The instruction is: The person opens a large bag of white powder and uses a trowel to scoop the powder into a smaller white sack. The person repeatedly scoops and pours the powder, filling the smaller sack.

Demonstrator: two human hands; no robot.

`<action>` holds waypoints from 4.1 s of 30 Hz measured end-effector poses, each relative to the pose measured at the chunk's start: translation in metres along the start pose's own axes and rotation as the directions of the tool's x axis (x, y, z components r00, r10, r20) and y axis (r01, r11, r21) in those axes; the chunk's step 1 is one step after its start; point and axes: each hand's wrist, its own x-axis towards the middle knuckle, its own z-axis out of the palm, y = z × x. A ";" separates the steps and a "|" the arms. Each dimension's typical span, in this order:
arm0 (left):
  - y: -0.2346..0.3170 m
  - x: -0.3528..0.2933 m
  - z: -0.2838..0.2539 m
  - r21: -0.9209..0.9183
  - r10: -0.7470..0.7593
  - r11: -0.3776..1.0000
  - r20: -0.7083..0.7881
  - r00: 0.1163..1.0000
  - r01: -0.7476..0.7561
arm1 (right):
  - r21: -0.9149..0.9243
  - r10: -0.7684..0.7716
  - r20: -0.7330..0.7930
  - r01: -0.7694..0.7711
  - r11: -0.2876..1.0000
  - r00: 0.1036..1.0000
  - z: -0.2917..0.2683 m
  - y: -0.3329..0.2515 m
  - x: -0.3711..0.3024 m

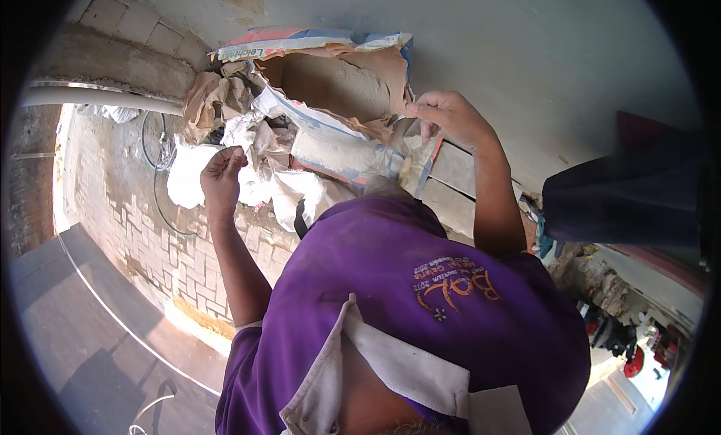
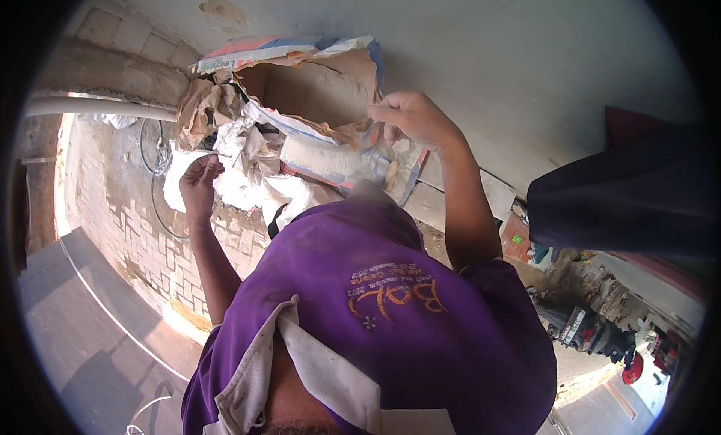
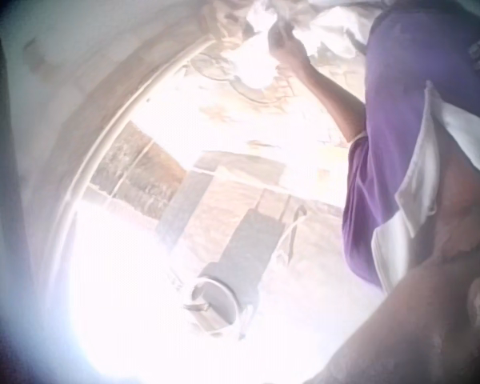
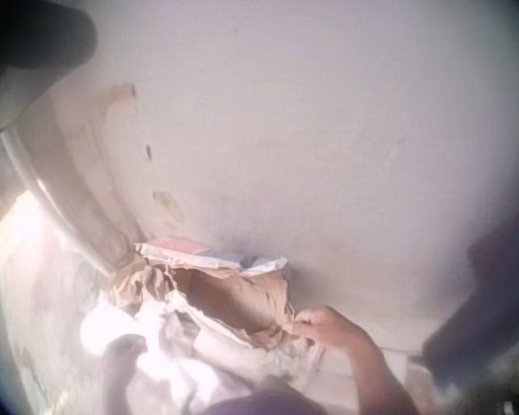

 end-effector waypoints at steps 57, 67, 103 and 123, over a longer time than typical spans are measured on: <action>-0.442 -0.379 -0.599 -0.416 -0.655 0.756 -0.479 0.585 0.505 | -0.783 0.616 0.114 -0.311 0.539 0.780 0.656 0.142 0.089; -0.521 -0.512 -0.572 -0.619 -0.994 -0.030 0.100 0.041 0.784 | -0.763 0.319 0.441 0.164 0.625 0.839 0.930 -0.061 0.313; -0.776 -0.080 -1.339 -0.702 -0.992 -0.010 0.096 0.081 0.712 | -0.542 0.141 0.682 0.366 0.756 0.718 1.690 -0.429 0.769; -0.792 0.562 -2.068 -0.395 -0.599 0.799 -0.598 0.533 0.454 | -0.920 0.532 0.302 0.096 0.379 0.791 1.809 -0.470 0.933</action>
